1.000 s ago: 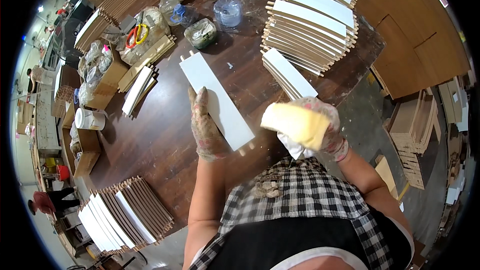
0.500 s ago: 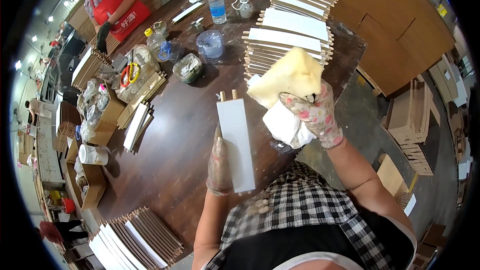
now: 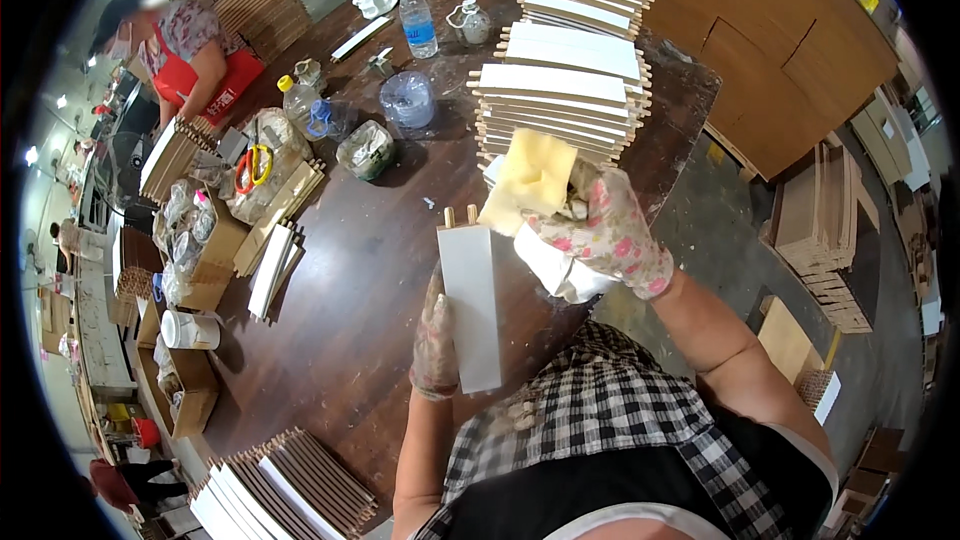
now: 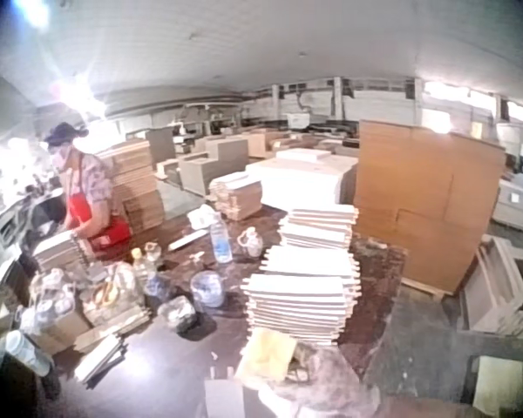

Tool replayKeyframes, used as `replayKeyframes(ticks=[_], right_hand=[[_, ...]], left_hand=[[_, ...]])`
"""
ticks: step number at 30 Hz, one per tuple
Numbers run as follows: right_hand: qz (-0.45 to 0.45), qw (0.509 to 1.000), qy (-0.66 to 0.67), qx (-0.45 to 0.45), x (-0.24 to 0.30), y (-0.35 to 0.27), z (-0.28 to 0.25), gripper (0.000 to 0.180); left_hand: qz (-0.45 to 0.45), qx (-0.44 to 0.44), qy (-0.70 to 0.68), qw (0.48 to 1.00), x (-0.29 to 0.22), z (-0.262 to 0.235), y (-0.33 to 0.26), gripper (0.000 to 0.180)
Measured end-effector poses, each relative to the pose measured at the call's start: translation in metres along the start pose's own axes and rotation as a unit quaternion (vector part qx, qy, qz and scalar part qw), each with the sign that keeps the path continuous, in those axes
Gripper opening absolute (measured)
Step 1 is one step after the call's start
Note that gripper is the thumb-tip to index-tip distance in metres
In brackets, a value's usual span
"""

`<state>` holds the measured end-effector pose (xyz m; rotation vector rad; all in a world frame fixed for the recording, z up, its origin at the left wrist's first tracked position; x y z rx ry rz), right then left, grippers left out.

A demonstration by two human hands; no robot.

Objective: The person cleans white furniture panels one by one using a sponge and a cloth, applying a white liquid from a container with a small brush before wiping the surfaces.

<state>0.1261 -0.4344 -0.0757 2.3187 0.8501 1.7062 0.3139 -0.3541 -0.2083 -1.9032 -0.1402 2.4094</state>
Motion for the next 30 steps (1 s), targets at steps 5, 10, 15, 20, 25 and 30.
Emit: replayKeyframes(ticks=[5,10,15,20,25,30], right_hand=[[0.050,0.989,0.135,-0.018,0.012,0.000,-0.005,0.040],[-0.057,0.989,-0.136,0.009,0.005,-0.002,0.004,0.042],[0.096,0.985,0.112,-0.090,-0.028,0.001,-0.023,0.033],[0.040,0.950,0.234,-0.202,-0.023,-0.007,-0.027,0.033],[-0.203,0.927,0.311,-0.061,0.024,-0.026,0.041,0.072],[-0.234,0.967,0.103,-0.018,-0.009,-0.019,0.080,0.060]], left_hand=[[-0.054,0.040,-0.107,0.992,0.005,0.009,-0.005,0.063],[-0.083,0.044,-0.161,0.982,0.005,0.016,-0.006,0.059],[-0.097,0.032,-0.260,0.960,0.004,0.015,-0.007,0.054],[-0.092,0.030,-0.236,0.967,0.005,0.016,-0.001,0.052],[-0.169,-0.004,-0.333,0.928,0.003,0.041,0.009,0.058],[-0.156,0.080,-0.358,0.917,-0.009,0.062,0.006,0.056]])
Point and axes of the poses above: each hand's wrist, its own y-axis towards the middle knuckle, its own z-axis out of the palm, x = y × z, the point moved 8 cm from there along y, towards the middle knuckle, and after that the axes turned 4 degrees about -z, right-handed, at the moved point
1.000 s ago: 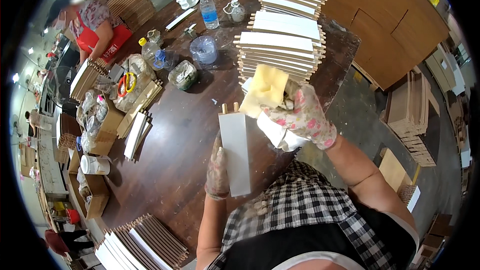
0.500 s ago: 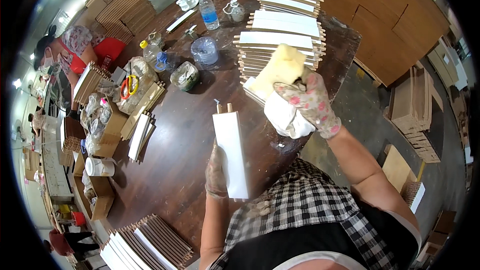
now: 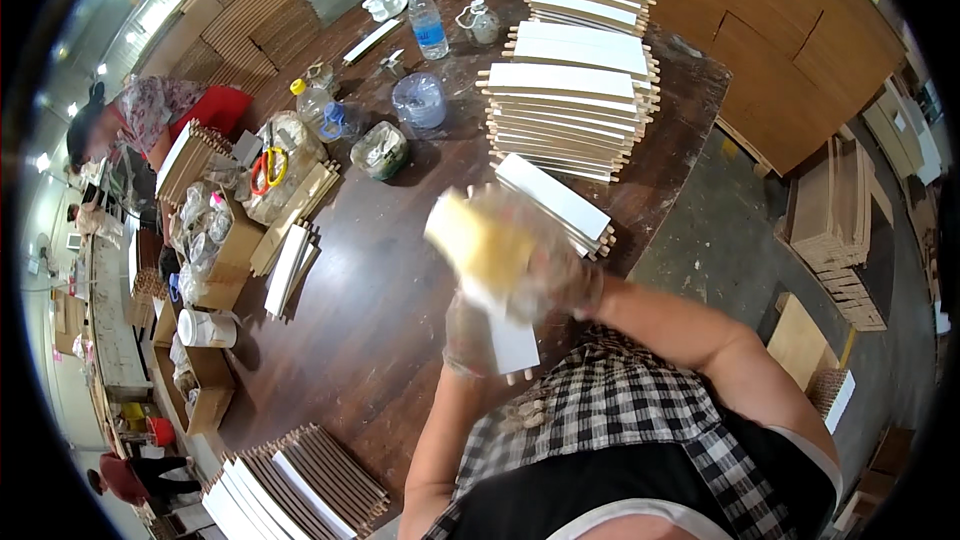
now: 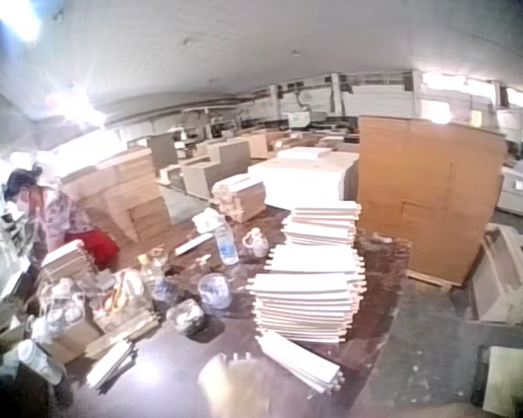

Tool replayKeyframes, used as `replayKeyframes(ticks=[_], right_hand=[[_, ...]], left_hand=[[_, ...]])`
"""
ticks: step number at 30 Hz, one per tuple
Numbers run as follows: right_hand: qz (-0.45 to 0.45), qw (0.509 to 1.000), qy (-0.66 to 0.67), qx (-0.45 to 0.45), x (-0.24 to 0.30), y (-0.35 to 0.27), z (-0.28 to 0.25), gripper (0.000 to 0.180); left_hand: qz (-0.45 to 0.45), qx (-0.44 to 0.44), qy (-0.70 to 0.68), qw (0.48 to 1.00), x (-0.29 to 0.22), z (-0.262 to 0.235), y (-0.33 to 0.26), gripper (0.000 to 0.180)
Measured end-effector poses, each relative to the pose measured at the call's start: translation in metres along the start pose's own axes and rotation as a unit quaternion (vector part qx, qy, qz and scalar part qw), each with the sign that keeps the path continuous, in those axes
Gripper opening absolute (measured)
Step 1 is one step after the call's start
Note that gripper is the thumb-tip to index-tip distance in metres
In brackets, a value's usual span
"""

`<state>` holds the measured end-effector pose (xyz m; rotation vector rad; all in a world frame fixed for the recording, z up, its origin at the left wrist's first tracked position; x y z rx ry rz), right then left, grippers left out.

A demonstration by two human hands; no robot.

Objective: The person cleans white furniture panels one by one using a sponge and a cloth, applying a white liquid from a container with a small brush before wiping the surfaces.

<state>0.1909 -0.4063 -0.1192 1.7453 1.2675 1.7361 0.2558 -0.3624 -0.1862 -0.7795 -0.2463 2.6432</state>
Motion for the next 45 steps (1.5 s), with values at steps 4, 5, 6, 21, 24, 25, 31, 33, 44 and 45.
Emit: replayKeyframes(ticks=[4,5,6,21,24,25,31,33,44,45], right_hand=[[0.166,0.971,0.072,-0.154,-0.052,0.038,-0.074,0.050],[0.154,0.974,0.044,-0.163,-0.042,0.048,-0.081,0.048],[0.161,0.971,0.076,-0.159,-0.035,0.047,-0.076,0.048],[0.037,0.973,0.221,-0.045,-0.020,-0.067,-0.044,0.060],[0.358,0.892,0.147,-0.233,-0.028,-0.071,-0.094,0.035],[0.332,0.884,0.199,-0.260,-0.026,-0.072,-0.096,0.033],[0.323,0.889,0.172,-0.275,-0.021,-0.080,-0.096,0.032],[0.351,0.882,0.165,-0.267,-0.024,-0.082,-0.092,0.032],[0.386,0.760,0.451,-0.265,-0.046,-0.104,-0.032,0.044],[0.379,0.737,0.494,-0.261,-0.045,-0.105,-0.030,0.044]], left_hand=[[-0.050,-0.111,0.110,0.986,0.003,-0.018,-0.009,0.051],[-0.021,-0.109,0.104,0.988,-0.003,-0.017,-0.008,0.049],[0.000,-0.114,0.092,0.989,-0.002,-0.019,-0.012,0.047],[0.203,-0.110,0.073,0.970,-0.081,-0.075,0.022,0.034],[0.270,-0.106,0.151,0.945,-0.092,-0.086,0.005,0.044],[0.348,-0.057,0.299,0.887,-0.100,-0.076,-0.002,0.038],[0.305,-0.129,0.680,0.655,-0.078,-0.078,-0.018,0.034],[0.297,-0.118,0.686,0.654,-0.074,-0.062,-0.032,0.034],[0.140,-0.057,0.047,0.987,-0.019,-0.031,-0.026,0.053],[0.136,-0.065,0.004,0.989,-0.016,-0.024,-0.029,0.056]])
Point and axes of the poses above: each hand's wrist, its own y-axis towards the middle knuckle, its own z-axis out of the palm, x = y × z, the point moved 8 cm from there along y, towards the middle knuckle, and after that the axes turned 4 degrees about -z, right-handed, at the moved point
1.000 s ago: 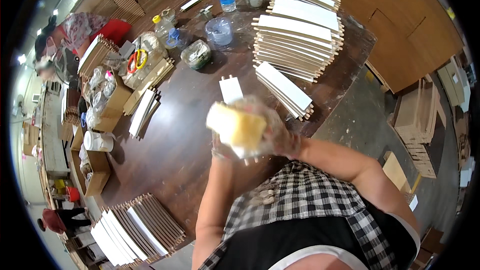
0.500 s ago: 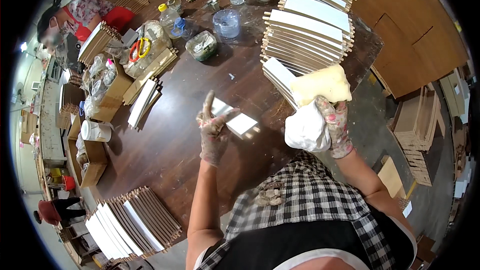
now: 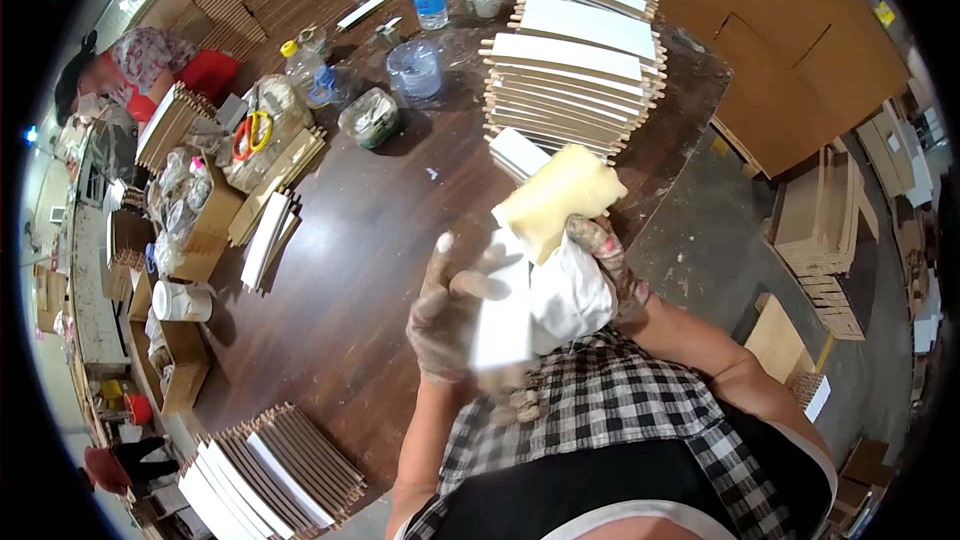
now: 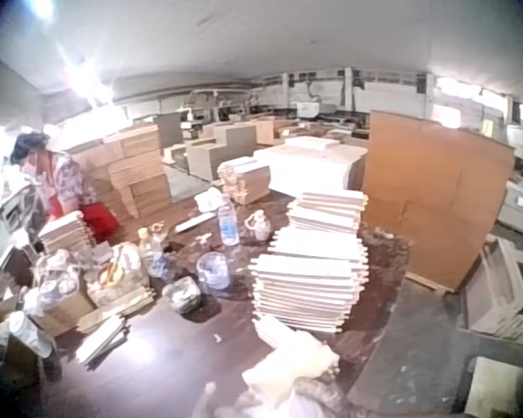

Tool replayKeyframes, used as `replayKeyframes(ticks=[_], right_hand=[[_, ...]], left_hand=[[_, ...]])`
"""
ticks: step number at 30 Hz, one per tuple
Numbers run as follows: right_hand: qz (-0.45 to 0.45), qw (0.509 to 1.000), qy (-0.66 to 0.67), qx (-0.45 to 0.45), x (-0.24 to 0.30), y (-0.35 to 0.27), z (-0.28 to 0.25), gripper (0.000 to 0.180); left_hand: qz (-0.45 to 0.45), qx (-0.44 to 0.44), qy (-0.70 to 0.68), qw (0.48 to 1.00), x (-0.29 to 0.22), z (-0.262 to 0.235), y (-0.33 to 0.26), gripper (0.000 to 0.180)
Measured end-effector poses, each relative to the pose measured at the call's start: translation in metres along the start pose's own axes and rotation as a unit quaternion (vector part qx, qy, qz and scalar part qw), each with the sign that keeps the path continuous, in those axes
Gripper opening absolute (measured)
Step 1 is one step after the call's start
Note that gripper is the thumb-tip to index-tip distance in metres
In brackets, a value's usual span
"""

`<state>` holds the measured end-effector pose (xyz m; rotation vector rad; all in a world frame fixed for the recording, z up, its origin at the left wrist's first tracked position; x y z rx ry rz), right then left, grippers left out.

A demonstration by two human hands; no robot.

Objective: The person cleans white furniture panels one by one using a sponge and a cloth, applying a white liquid from a container with a small brush before wiping the surfaces.

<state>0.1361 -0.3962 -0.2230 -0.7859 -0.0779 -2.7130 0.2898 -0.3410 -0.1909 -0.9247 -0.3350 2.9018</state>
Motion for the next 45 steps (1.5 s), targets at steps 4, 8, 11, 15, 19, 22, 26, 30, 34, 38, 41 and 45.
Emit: replayKeyframes(ticks=[4,8,11,15,19,22,26,30,34,38,41,45], right_hand=[[0.027,1.000,0.004,-0.007,-0.005,0.004,0.012,0.034],[0.025,0.995,-0.094,0.025,-0.022,-0.002,-0.008,0.036],[0.091,0.995,0.016,0.041,-0.038,-0.003,-0.004,0.040],[0.018,0.988,-0.114,0.102,-0.033,0.003,0.013,0.037],[-0.017,0.991,0.002,0.136,0.010,0.005,0.029,0.036],[-0.119,0.948,-0.232,0.184,0.053,-0.004,0.031,0.042],[-0.186,0.894,-0.293,0.282,0.026,-0.022,0.060,0.051],[-0.159,0.854,-0.388,0.308,0.014,-0.020,0.052,0.053],[-0.504,0.393,-0.728,0.249,0.028,-0.017,0.075,0.046],[-0.341,0.684,-0.621,0.174,0.069,0.043,0.082,0.039],[-0.169,0.918,-0.347,0.085,0.070,0.051,0.060,0.045],[-0.248,0.740,-0.583,0.229,0.059,0.031,0.096,0.045]], left_hand=[[0.079,0.042,0.244,0.966,-0.001,0.015,0.009,0.073],[0.248,0.080,0.334,0.906,-0.014,0.019,0.018,0.087],[0.317,0.019,0.464,0.827,-0.027,0.013,0.015,0.089],[0.014,0.023,0.116,0.993,0.004,-0.018,0.029,0.070],[0.008,-0.013,0.130,0.991,0.007,-0.033,0.029,0.049],[0.007,-0.087,0.256,0.963,-0.012,-0.036,0.022,0.046],[0.171,-0.077,0.395,0.899,-0.023,-0.046,0.029,0.049],[0.126,-0.065,0.480,0.866,-0.026,-0.031,0.028,0.054],[0.276,-0.012,0.652,0.706,-0.035,0.007,0.007,0.046],[0.069,-0.032,0.369,0.926,-0.025,0.006,0.005,0.053],[0.061,-0.043,0.389,0.918,-0.026,0.003,0.004,0.059],[0.093,-0.049,0.364,0.926,-0.030,0.010,0.004,0.059]])
Point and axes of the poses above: each hand's wrist, its own y-axis towards the middle knuckle, its own z-axis out of the palm, x = y × z, the point moved 8 cm from there along y, towards the middle knuckle, and after that the axes turned 4 degrees about -z, right-handed, at the moved point
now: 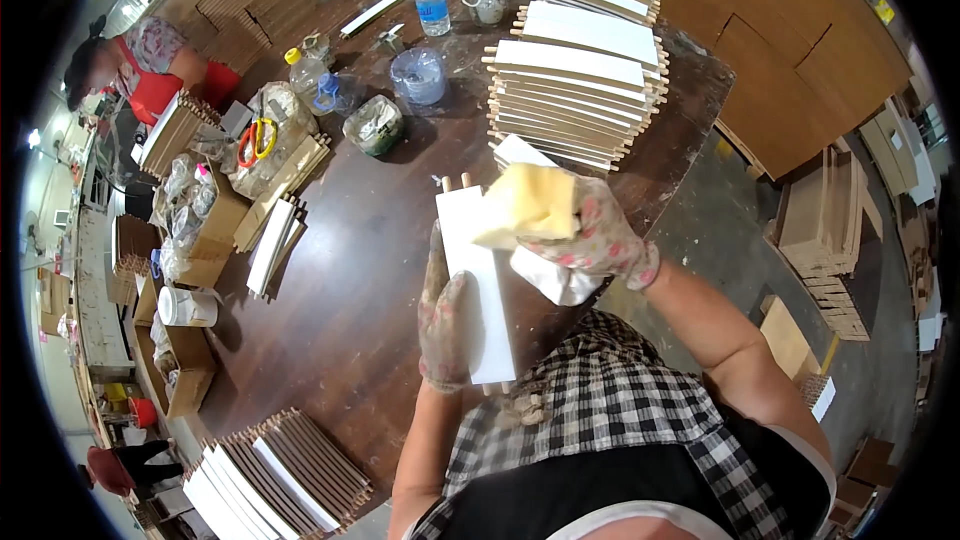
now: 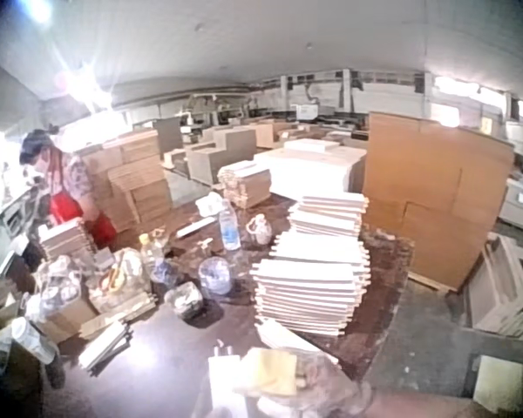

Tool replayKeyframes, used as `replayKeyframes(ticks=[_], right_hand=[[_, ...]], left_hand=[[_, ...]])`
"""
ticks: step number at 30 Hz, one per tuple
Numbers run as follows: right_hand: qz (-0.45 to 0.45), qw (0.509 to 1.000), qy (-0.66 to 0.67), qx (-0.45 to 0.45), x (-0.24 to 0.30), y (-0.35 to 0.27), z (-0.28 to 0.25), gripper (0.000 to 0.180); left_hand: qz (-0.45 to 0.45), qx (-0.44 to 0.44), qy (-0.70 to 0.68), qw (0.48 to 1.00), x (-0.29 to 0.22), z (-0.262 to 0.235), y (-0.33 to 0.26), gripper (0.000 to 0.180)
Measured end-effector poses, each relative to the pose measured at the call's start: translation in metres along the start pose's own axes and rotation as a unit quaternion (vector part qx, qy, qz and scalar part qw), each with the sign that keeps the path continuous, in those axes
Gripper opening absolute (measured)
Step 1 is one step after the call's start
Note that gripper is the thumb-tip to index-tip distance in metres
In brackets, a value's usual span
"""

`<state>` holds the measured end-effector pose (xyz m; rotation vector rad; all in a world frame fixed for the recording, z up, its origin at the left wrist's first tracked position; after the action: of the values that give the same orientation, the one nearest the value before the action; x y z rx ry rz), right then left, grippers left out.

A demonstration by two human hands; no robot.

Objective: The person cleans white furniture panels one by one using a sponge and a cloth, applying a white liquid from a container with a small brush before wiping the surfaces.

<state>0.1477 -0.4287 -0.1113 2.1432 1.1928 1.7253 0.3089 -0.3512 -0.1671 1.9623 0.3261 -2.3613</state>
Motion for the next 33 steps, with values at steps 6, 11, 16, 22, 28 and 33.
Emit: replayKeyframes(ticks=[6,11,16,22,28,33], right_hand=[[0.122,0.978,0.118,-0.123,-0.028,0.000,-0.026,0.034],[-0.024,0.999,-0.033,-0.014,-0.020,-0.008,0.006,0.050],[0.048,0.809,0.578,0.096,-0.036,-0.082,0.060,0.048],[-0.033,0.985,0.168,0.024,-0.024,-0.057,0.029,0.050],[-0.027,0.926,0.370,0.068,-0.013,-0.073,0.028,0.047],[0.137,0.844,0.510,-0.094,-0.049,-0.085,-0.014,0.051]], left_hand=[[0.006,0.034,0.004,0.999,0.006,0.007,0.004,0.055],[0.130,0.007,0.257,0.958,0.019,-0.009,0.020,0.051],[0.240,-0.048,0.396,0.885,0.019,-0.021,0.042,0.058],[0.175,-0.050,0.205,0.962,0.024,-0.022,0.056,0.057],[0.015,-0.058,-0.116,0.991,0.033,-0.035,0.056,0.051],[-0.039,0.018,-0.437,0.898,0.019,-0.011,0.047,0.044]])
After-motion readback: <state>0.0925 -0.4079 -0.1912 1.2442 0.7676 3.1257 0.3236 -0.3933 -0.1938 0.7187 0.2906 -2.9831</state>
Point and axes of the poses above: each hand's wrist, its own y-axis towards the middle knuckle, its own z-axis out of the palm, x = y × z, the point moved 8 cm from there along y, towards the middle knuckle, and after that the axes turned 4 degrees about -z, right-handed, at the moved point
